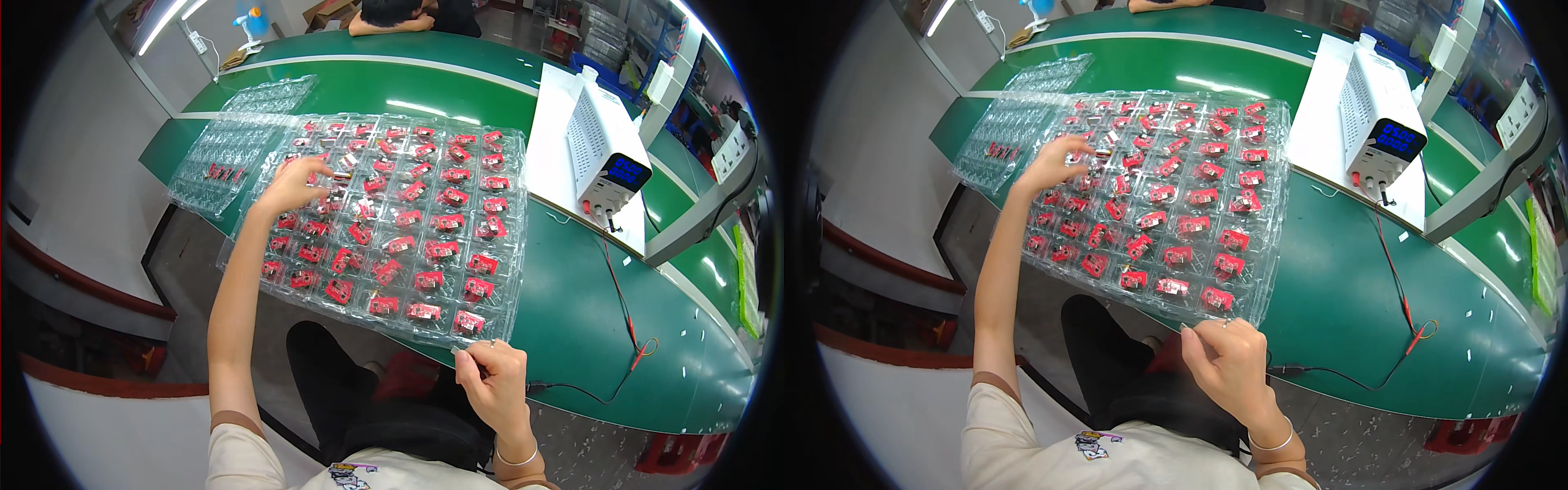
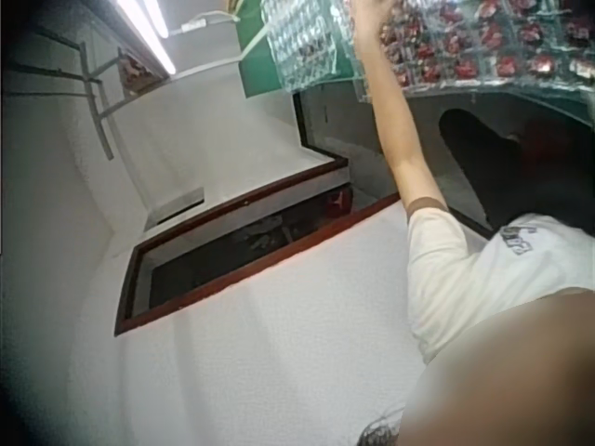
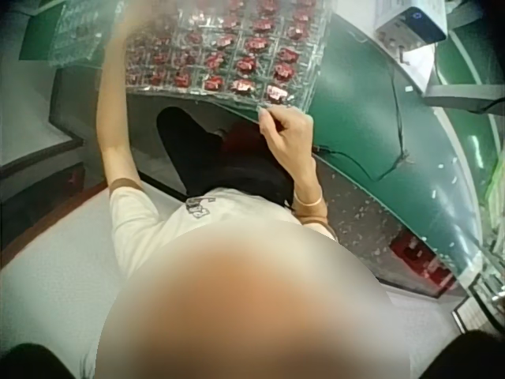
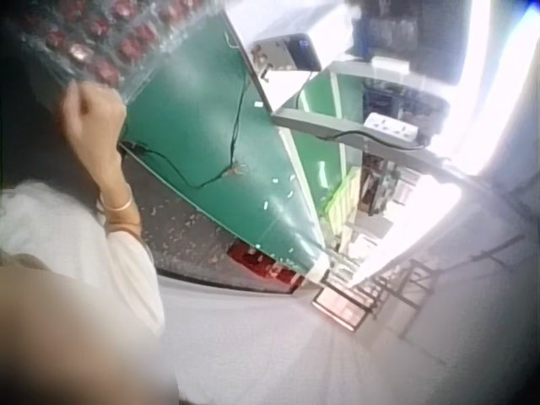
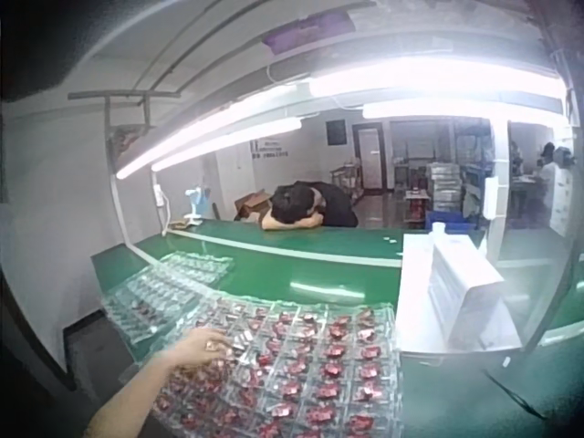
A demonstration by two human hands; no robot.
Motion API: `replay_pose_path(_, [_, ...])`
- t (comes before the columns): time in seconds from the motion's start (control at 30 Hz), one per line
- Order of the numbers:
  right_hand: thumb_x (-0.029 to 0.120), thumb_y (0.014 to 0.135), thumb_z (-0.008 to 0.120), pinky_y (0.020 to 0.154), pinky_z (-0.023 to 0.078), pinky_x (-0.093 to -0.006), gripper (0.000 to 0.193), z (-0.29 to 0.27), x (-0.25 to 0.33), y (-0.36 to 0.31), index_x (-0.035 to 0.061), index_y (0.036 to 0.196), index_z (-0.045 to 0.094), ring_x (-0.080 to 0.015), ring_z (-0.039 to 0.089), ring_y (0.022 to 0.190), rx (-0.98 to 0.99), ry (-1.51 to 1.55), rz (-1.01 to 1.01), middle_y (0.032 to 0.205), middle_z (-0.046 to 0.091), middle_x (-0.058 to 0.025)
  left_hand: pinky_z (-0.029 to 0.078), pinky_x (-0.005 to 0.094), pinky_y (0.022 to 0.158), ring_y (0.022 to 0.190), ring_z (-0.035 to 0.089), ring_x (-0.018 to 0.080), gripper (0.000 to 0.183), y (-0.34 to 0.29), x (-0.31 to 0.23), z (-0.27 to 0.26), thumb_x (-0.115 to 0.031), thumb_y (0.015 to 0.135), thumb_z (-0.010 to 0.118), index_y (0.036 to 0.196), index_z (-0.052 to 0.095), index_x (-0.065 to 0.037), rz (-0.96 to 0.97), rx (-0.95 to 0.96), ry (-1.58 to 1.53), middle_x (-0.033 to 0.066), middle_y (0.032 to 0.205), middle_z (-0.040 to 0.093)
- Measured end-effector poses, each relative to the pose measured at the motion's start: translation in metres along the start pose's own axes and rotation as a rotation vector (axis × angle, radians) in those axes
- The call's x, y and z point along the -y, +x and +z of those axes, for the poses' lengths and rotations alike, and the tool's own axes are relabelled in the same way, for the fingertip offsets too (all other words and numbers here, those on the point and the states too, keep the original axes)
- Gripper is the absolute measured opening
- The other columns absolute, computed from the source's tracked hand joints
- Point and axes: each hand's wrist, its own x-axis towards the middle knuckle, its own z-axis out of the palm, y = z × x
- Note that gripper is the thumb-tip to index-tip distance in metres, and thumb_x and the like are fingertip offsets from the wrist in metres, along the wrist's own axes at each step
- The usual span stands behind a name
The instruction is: The person tests small electronic components by hand, using test probes connected to a DC power supply.
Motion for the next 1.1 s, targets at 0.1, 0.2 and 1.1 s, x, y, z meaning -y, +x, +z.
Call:
replay_pose_path(0.1, [0.007, 0.074, 0.062, 0.045, 0.031, -0.0336, 0.019, 0.003, 0.002, 0.001, 0.0024, 0.058, 0.054, -0.0239, 0.041, 0.041, 0.009, 0.001, -0.014, 0.046, 0.044, -0.0077, 0.031, 0.0379, 0.096, 0.104, 0.052, 0.0217, 0.024, 0.017, -0.005, 0.015, -0.013, 0.068, 0.069, 0.091, 0.065, -0.013, 0.092, -0.226, 0.038, 0.0026, 0.105, 0.060])
replay_pose_path(0.2, [0.007, 0.074, 0.062, 0.045, 0.032, -0.0336, 0.018, 0.002, 0.001, -0.002, 0.0019, 0.058, 0.054, -0.0237, 0.042, 0.042, 0.010, 0.006, -0.021, 0.047, 0.045, -0.0081, 0.034, 0.0373, 0.092, 0.098, 0.054, 0.0220, 0.017, 0.015, -0.011, 0.018, -0.012, 0.070, 0.067, 0.086, 0.063, -0.010, 0.266, -0.289, 0.230, 0.0040, 0.097, 0.061])
replay_pose_path(1.1, [0.012, 0.080, 0.059, 0.051, 0.034, -0.0354, 0.014, 0.012, 0.017, -0.001, 0.0057, 0.069, 0.055, -0.0238, 0.044, 0.051, 0.169, -0.004, -0.161, 0.057, 0.049, -0.0051, 0.044, 0.0319, 0.069, 0.076, 0.055, 0.0246, 0.010, -0.160, -0.192, 0.031, -0.007, 0.086, 0.053, 0.093, 0.058, -0.001, 0.415, 0.043, -0.854, 0.0093, 0.083, 0.056])
